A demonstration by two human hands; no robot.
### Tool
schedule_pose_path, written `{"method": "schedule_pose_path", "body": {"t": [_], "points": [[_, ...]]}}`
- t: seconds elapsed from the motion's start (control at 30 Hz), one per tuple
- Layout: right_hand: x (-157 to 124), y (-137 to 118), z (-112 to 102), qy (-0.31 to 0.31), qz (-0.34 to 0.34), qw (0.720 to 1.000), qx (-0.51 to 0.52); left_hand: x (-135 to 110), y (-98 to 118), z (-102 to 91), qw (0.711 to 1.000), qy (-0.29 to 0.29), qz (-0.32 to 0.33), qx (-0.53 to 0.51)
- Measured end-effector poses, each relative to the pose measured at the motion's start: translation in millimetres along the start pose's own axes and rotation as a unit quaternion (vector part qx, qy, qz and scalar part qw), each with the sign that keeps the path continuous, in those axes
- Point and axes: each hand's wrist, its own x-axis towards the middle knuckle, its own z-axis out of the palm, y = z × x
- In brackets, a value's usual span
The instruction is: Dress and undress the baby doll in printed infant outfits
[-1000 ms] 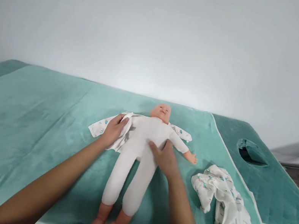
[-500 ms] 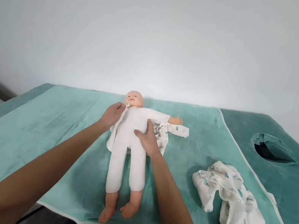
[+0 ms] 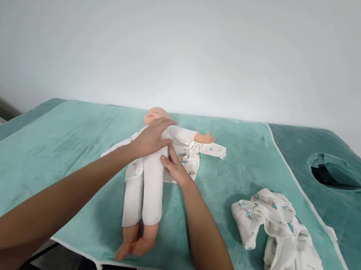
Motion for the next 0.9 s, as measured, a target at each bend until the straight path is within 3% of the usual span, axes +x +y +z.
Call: {"method": "schedule_pose_path", "body": {"t": [0.1, 0.2, 0.27, 0.37, 0.43, 0.5, 0.57, 0.63, 0.7, 0.77, 0.83, 0.9], "points": [[2, 3, -4, -0.076, -0.021, 0.995, -0.055, 25, -8, 25.3, 0.983, -0.058, 0.092, 0.151], [2, 6, -10, -0.112, -0.034, 0.989, -0.095, 42, 2, 43.7, 0.923, -0.145, 0.126, 0.334], [2, 7, -16, -0.078, -0.047, 0.986, -0.136, 48, 11, 47.0, 0.882, -0.184, 0.117, 0.418], [5, 4, -32, 0.055, -0.062, 0.966, -0.246, 53, 19, 38.7, 0.85, -0.189, 0.108, 0.48], [11, -1, -43, 0.172, -0.046, 0.924, -0.339, 54, 17, 29.0, 0.84, -0.178, 0.11, 0.501], [22, -6, -52, 0.26, 0.001, 0.861, -0.437, 55, 12, 20.5, 0.829, -0.174, 0.116, 0.518], [35, -10, -60, 0.28, 0.064, 0.805, -0.519, 54, 5, 15.9, 0.823, -0.171, 0.121, 0.528], [46, -10, -69, 0.262, 0.105, 0.781, -0.557, 52, -1, 15.5, 0.821, -0.165, 0.129, 0.532], [51, -9, -81, 0.262, 0.098, 0.798, -0.534, 50, -6, 18.2, 0.819, -0.16, 0.139, 0.533], [50, -10, -95, 0.295, 0.067, 0.84, -0.451, 48, -10, 22.0, 0.819, -0.162, 0.148, 0.531], [44, -14, -107, 0.329, 0.045, 0.892, -0.308, 47, -13, 25.7, 0.82, -0.172, 0.153, 0.524], [38, -22, -111, 0.324, 0.03, 0.934, -0.146, 48, -15, 29.7, 0.821, -0.184, 0.153, 0.518]]}}
